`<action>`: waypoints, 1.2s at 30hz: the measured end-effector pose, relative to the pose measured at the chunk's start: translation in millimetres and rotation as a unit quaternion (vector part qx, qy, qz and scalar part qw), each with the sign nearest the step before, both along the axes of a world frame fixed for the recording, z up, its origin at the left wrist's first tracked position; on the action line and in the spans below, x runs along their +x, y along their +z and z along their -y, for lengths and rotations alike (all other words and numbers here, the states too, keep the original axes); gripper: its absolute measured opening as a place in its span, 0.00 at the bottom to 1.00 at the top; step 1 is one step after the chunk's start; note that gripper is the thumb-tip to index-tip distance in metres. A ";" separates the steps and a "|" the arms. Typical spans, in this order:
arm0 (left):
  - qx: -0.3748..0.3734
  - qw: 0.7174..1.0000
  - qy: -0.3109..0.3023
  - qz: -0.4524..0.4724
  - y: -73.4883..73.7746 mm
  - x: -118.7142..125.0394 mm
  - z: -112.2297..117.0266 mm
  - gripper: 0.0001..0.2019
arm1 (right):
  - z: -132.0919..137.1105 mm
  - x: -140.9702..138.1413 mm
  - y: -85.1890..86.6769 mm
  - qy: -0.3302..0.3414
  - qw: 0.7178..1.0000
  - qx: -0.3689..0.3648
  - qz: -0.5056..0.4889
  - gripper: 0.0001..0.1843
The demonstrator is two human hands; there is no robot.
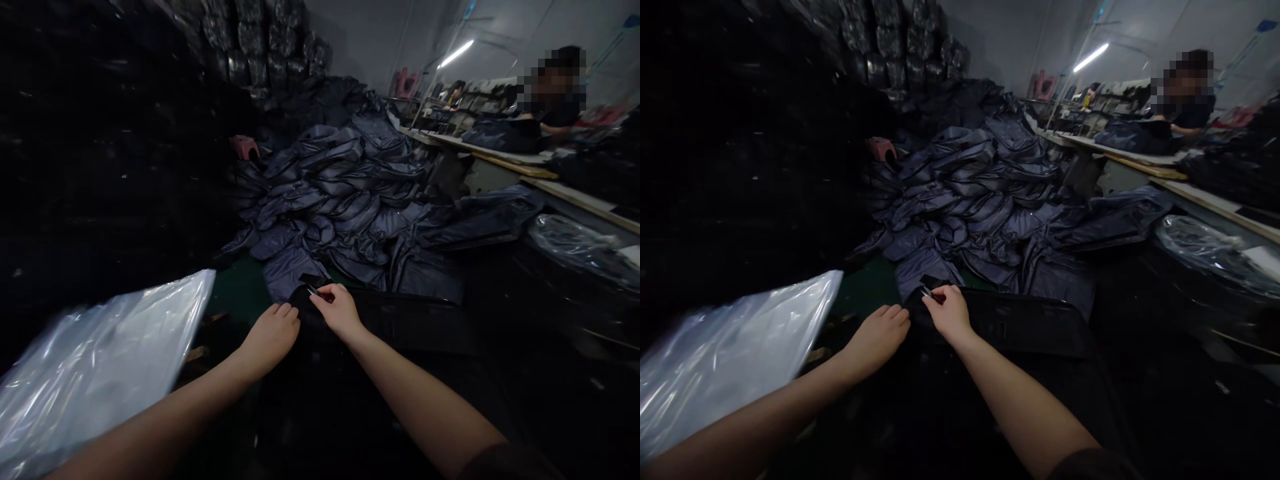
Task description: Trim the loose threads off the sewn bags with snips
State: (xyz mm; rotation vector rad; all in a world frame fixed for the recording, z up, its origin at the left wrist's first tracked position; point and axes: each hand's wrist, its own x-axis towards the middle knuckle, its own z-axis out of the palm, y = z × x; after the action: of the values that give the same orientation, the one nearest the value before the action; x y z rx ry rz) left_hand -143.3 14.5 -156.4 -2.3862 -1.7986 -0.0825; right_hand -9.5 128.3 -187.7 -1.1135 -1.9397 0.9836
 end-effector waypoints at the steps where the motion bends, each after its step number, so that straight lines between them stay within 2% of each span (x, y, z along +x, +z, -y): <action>1: -0.001 1.000 0.004 0.027 -0.9 1.3 -2.4 0.09 | -0.3 0.4 -0.7 0.000 1.000 0.002 0.003 0.11; 7: -0.005 0.986 0.041 0.164 -5.2 -14.0 -15.9 0.05 | -0.2 4.7 2.9 0.018 0.999 0.017 0.036 0.11; 13: -0.021 0.960 0.031 0.278 -13.0 -30.8 -18.1 0.04 | 6.8 11.4 21.2 0.123 0.982 0.062 0.127 0.07; 16: -0.026 0.949 0.032 0.312 -15.4 -33.3 -18.5 0.04 | 12.5 13.1 30.5 0.176 0.964 0.093 0.174 0.08; 21: -0.033 0.937 0.033 0.345 -15.4 -34.9 -19.0 0.04 | 19.3 9.9 37.9 0.211 0.945 0.125 0.217 0.05; 27: -0.036 0.924 0.052 0.377 -14.0 -30.8 -19.1 0.02 | 24.4 6.6 35.8 0.221 0.948 0.117 0.199 0.04; 30: -0.012 0.911 0.120 0.395 -19.1 -38.8 -19.6 0.02 | 21.7 7.4 31.4 0.197 0.964 0.086 0.156 0.03; 33: 0.045 0.879 0.251 0.402 -28.9 -60.2 -14.8 0.12 | 12.6 8.7 25.6 0.148 0.984 0.030 0.095 0.04; 36: 0.108 0.862 0.359 0.342 -36.1 -80.5 1.2 0.24 | 2.3 10.1 20.4 0.097 0.994 -0.038 0.026 0.09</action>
State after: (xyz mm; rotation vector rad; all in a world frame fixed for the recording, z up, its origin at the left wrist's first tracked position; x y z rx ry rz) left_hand -223.8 13.2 -192.5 -1.4632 -2.6691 -1.0769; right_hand 0.6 125.9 -167.3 -1.0158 -2.0985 1.1502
